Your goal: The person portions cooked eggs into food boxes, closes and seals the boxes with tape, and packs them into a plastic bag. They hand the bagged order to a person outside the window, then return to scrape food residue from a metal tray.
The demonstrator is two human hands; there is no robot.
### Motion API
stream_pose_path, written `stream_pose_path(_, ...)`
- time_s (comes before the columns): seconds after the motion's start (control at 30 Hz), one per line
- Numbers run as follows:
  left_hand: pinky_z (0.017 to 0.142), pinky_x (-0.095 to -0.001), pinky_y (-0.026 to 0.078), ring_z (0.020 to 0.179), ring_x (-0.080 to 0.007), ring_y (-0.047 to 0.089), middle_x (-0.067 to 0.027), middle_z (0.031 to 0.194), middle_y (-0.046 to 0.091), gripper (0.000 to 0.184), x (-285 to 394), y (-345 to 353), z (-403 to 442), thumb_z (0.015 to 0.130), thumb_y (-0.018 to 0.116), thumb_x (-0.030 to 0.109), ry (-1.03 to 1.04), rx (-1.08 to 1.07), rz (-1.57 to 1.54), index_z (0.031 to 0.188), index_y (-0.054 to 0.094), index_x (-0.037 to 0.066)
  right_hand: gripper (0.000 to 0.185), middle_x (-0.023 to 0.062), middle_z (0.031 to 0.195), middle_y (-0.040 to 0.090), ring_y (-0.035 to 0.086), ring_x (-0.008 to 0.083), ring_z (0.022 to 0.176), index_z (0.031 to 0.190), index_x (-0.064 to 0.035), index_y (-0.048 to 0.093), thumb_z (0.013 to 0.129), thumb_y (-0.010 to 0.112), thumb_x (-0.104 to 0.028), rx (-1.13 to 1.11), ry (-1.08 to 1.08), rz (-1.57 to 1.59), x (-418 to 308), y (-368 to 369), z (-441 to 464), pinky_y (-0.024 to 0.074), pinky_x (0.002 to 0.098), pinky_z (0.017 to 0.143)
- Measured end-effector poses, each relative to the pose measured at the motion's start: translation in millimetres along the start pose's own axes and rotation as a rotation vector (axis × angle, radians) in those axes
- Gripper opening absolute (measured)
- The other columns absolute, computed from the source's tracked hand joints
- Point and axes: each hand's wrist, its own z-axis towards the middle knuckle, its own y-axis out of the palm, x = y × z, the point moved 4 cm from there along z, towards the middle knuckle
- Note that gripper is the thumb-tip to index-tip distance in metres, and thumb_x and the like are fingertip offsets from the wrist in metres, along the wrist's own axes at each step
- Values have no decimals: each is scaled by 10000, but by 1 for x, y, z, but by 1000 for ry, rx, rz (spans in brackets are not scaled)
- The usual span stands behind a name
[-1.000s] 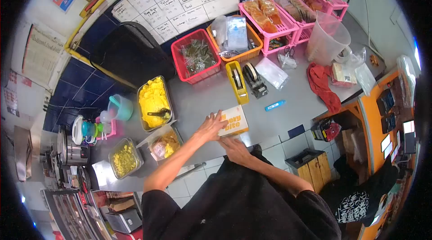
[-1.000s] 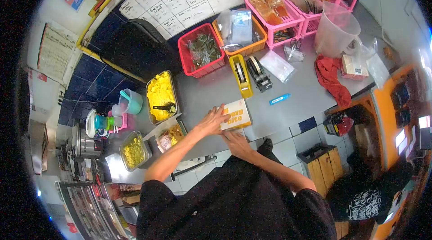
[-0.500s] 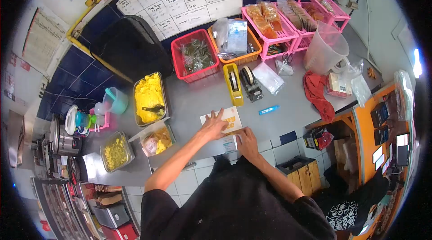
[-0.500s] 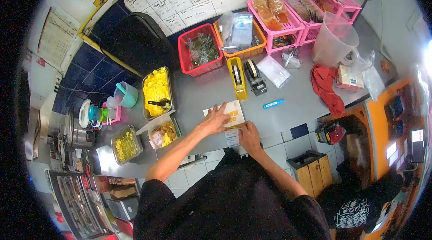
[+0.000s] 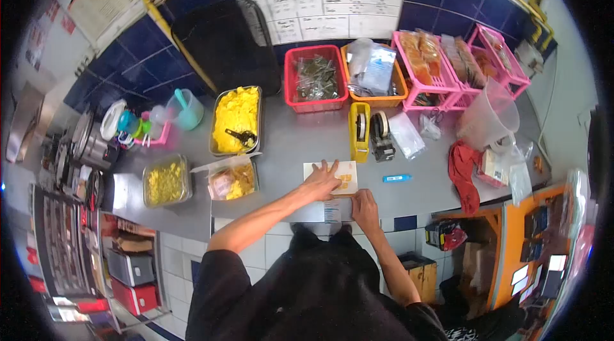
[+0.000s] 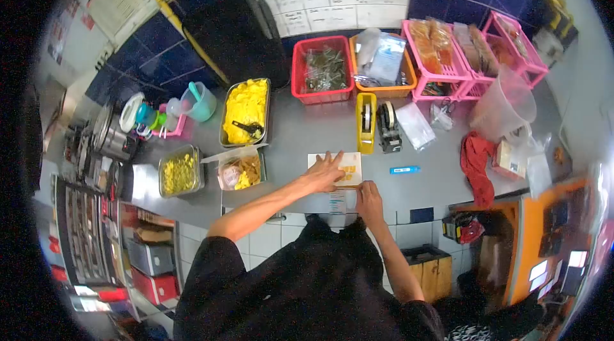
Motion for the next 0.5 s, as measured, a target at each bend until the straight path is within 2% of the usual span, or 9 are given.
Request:
stream_pose_path(0.03,973,-743,414,1321,-603,340,-307,1558,216,359,1,1,-1,690,846,249,-13,14,-15,950,658,88,137,178,888,588,614,416,831,960,-1,583,848,661,5,-19,-14,-7,-4,-4,3,514,458,691)
stream_pose_path(0.1,1006,-748,370,1330,-604,332,-313,1564,209,405,1,1,-5,687,842,272,-10,58,17,1010,678,91,160,190,878,628,626,448,803,946,2,560,840,680,-2,-25,181,110,-9,-11,12,523,440,692)
stream_pose_path(0.13,1006,-748,370,1330,-604,332,-313,1564,209,405,0,7,-7,687,842,272,-28,71,7,1010,678,91,160,190,878,628,626,448,803,946,2,560,840,680,-2,-45,165,108,-8,-8,14,523,440,692)
stream_pose_path(0.2,1018,-770,318,1345,-609,308,-318,1572,196,492,4,15,-11,699,835,323,-57,167,67,1110,691,94,163,167,847,668,682,375,766,942,0,560,838,684,7,-131,130,-39,-4,-10,13,543,391,720)
stream_pose_path(0.23,1018,-770,318,1345,-609,308,-318,1572,196,492,2,15,-9,699,835,323,-49,180,65,1110,691,94,163,167,847,668,682,375,766,942,0,560,838,684,7,-124,125,-52,1,-9,15,543,391,720)
stream_pose_path(0.3,980,-783,328,1344,-619,295,-294,1566,259,616,2,19,-10,673,841,434,-49,238,33,1156,685,85,155,121,815,679,699,241,763,936,-3,556,841,675,26,-78,325,196,15,-3,2,550,345,750)
stream_pose_path(0.33,980,-787,315,1353,-616,280,-290,1559,282,591,3,17,-9,682,837,446,-61,245,1,1133,711,85,155,121,815,679,699,241,763,936,-3,556,841,675,26,-77,331,168,19,0,0,550,345,750)
stream_pose_path(0.4,974,-796,312,1342,-628,286,-311,1554,268,566,2,12,-3,701,826,435,-68,234,-50,1126,717,76,152,87,833,664,667,142,815,952,-11,557,854,668,24,-47,287,80,23,5,0,543,311,767)
stream_pose_path(0.5,963,-795,326,1316,-637,319,-332,1528,300,510,4,8,-3,706,822,416,-55,205,-61,1069,749,65,175,85,864,654,658,141,854,987,-13,551,859,658,40,-38,315,74,-2,3,5,533,310,803)
